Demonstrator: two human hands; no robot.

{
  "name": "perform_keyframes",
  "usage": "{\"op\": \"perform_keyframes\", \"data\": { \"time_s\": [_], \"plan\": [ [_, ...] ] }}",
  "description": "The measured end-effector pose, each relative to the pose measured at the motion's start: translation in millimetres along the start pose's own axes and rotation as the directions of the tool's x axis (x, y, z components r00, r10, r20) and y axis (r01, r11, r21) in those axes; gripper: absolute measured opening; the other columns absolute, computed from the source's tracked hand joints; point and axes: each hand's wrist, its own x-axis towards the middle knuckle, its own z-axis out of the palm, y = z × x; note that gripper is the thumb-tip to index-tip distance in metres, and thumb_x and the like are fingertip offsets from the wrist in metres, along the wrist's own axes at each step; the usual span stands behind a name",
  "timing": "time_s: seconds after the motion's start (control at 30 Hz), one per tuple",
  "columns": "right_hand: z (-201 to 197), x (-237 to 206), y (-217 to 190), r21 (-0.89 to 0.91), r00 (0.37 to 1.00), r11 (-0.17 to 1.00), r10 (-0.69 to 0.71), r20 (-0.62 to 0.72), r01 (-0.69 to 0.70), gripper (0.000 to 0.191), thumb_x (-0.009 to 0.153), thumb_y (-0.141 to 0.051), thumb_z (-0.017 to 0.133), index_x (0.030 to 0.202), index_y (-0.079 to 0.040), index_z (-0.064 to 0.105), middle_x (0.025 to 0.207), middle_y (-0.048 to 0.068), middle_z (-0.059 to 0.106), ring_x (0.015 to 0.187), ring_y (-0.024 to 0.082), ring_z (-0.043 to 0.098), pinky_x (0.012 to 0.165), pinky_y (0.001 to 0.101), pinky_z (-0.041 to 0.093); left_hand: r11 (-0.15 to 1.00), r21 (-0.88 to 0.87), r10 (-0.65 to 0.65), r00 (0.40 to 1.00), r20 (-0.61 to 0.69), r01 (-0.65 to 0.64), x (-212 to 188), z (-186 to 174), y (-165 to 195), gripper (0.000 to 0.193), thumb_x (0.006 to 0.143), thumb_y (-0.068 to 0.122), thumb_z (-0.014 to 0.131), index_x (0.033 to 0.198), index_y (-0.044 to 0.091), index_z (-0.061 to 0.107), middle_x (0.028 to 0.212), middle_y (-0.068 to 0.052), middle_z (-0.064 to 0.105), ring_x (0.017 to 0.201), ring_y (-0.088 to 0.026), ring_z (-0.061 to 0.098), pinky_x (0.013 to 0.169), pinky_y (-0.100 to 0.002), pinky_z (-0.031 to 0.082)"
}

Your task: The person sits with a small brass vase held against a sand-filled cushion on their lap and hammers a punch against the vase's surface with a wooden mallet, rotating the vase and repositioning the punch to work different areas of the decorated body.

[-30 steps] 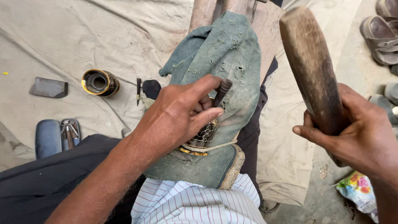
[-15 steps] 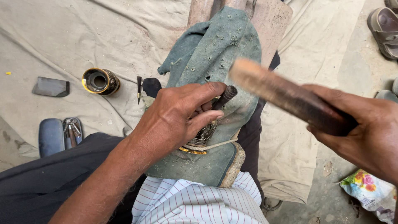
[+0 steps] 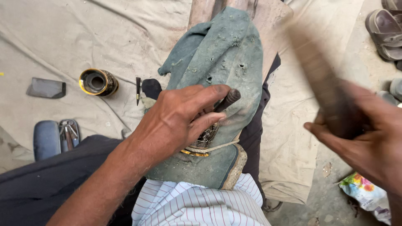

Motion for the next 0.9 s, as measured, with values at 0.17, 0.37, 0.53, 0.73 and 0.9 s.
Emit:
{"op": "perform_keyframes", "data": {
  "time_s": [0.17,0.37,0.53,0.73,0.9],
  "plan": [
    [1.1,2.3,0.6,0.071,0.993,0.991,0.112,0.045,-0.115,0.031,0.081,-0.004,0.081,0.107,0.001,0.065,0.084,0.015,0.064,0.073,0.023,0.068,0.069,0.0376,0.060,0.999,-0.012,-0.046,0.998,0.031,0.047,-2.8,0.4,-2.4,0.040,0.091,0.021,0.077,0.126,0.007,0.064,0.105,-0.012,0.077,0.083,-0.021,0.077,0.071,-0.035,0.064],
    [2.3,4.2,8.2,0.038,0.993,0.999,-0.028,0.118,0.024,0.063,0.071,-0.005,0.082,0.132,-0.002,0.066,0.106,0.014,0.073,0.088,0.020,0.074,0.084,0.0371,0.063,0.991,-0.031,-0.127,0.990,0.055,0.129,-2.6,0.6,-2.5,0.039,0.089,0.020,0.079,0.124,0.008,0.065,0.098,-0.010,0.077,0.075,-0.017,0.076,0.064,-0.032,0.064],
    [6.9,3.1,14.4,0.872,0.922,0.335,0.274,0.273,-0.358,0.047,0.087,-0.015,0.084,0.130,-0.001,0.070,0.086,0.007,0.072,0.080,0.020,0.076,0.085,0.0432,0.063,0.997,-0.039,-0.064,0.998,0.017,0.064,-1.3,-1.1,-2.0,0.040,0.089,0.019,0.078,0.126,0.008,0.065,0.104,-0.011,0.077,0.077,-0.017,0.076,0.065,-0.031,0.063],
    [6.7,2.1,10.8,0.092,0.983,0.979,-0.182,-0.013,0.183,0.059,0.072,-0.001,0.077,0.130,0.003,0.067,0.101,0.016,0.074,0.084,0.024,0.075,0.079,0.0352,0.063,0.996,-0.020,-0.090,0.995,0.053,0.091,-2.0,-1.5,-3.9,0.039,0.088,0.021,0.079,0.123,0.009,0.066,0.094,-0.008,0.076,0.075,-0.016,0.075,0.063,-0.030,0.063],
    [9.7,-1.6,18.0,0.061,0.995,0.995,0.069,0.065,-0.073,0.066,0.076,-0.005,0.082,0.140,0.000,0.064,0.090,0.013,0.072,0.073,0.022,0.074,0.074,0.0353,0.063,0.992,-0.031,-0.121,0.991,0.063,0.124,-4.1,-0.3,-3.7,0.038,0.089,0.020,0.078,0.123,0.009,0.066,0.095,-0.008,0.076,0.075,-0.016,0.075,0.063,-0.029,0.063]
  ]
}}
